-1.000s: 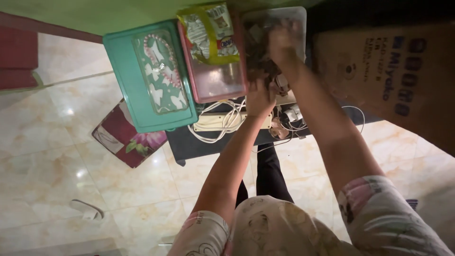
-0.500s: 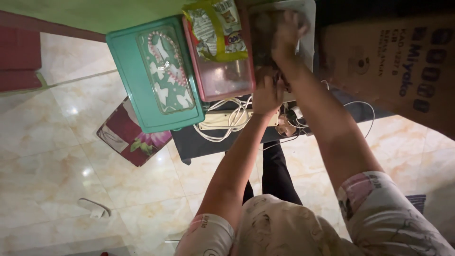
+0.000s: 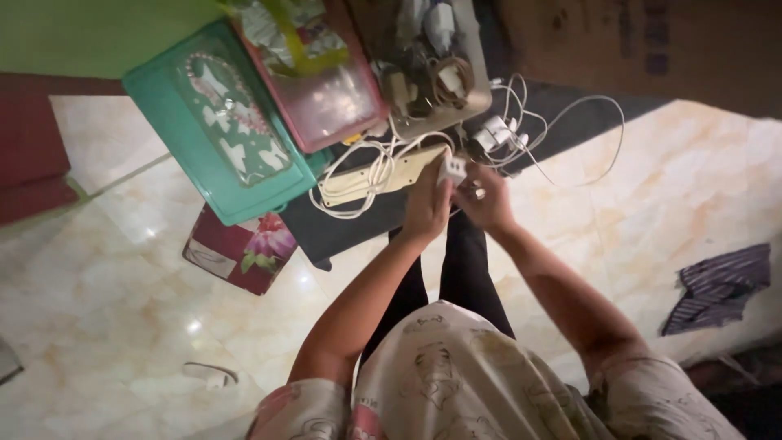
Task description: Untangling and organizing various charging cables and power adapters on a desk.
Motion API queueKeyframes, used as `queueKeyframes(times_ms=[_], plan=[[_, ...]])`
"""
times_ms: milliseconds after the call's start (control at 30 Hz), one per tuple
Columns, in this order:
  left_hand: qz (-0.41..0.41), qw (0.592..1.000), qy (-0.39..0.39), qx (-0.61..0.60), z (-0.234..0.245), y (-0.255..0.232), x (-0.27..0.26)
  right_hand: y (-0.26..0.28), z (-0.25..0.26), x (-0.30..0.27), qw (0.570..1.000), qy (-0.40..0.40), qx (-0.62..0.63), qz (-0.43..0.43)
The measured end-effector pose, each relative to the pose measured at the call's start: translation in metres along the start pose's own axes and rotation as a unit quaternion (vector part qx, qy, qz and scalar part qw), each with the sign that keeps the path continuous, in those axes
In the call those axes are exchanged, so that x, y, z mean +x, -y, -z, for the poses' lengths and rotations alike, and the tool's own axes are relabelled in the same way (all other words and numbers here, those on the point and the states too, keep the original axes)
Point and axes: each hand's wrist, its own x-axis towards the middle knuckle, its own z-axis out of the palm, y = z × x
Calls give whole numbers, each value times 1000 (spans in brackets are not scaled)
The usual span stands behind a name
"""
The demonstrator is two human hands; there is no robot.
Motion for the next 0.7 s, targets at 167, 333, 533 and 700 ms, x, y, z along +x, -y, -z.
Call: queueKeyframes(times_ms=[167,333,533,700], plan=[[194,979,3,-66,-19,50,-75,-7,3,-34,962,109,202,-149],[185,982,-7,-37,-31,34,-70,-46,31,1,967,-13,-221,-125],[267,952,-19,-147,-69,44,-52,-192,91,21,907,57,-308,-281],[293,935,-73,-186,-108,50,-54,-198,144,52,950,-36,-107,-290]])
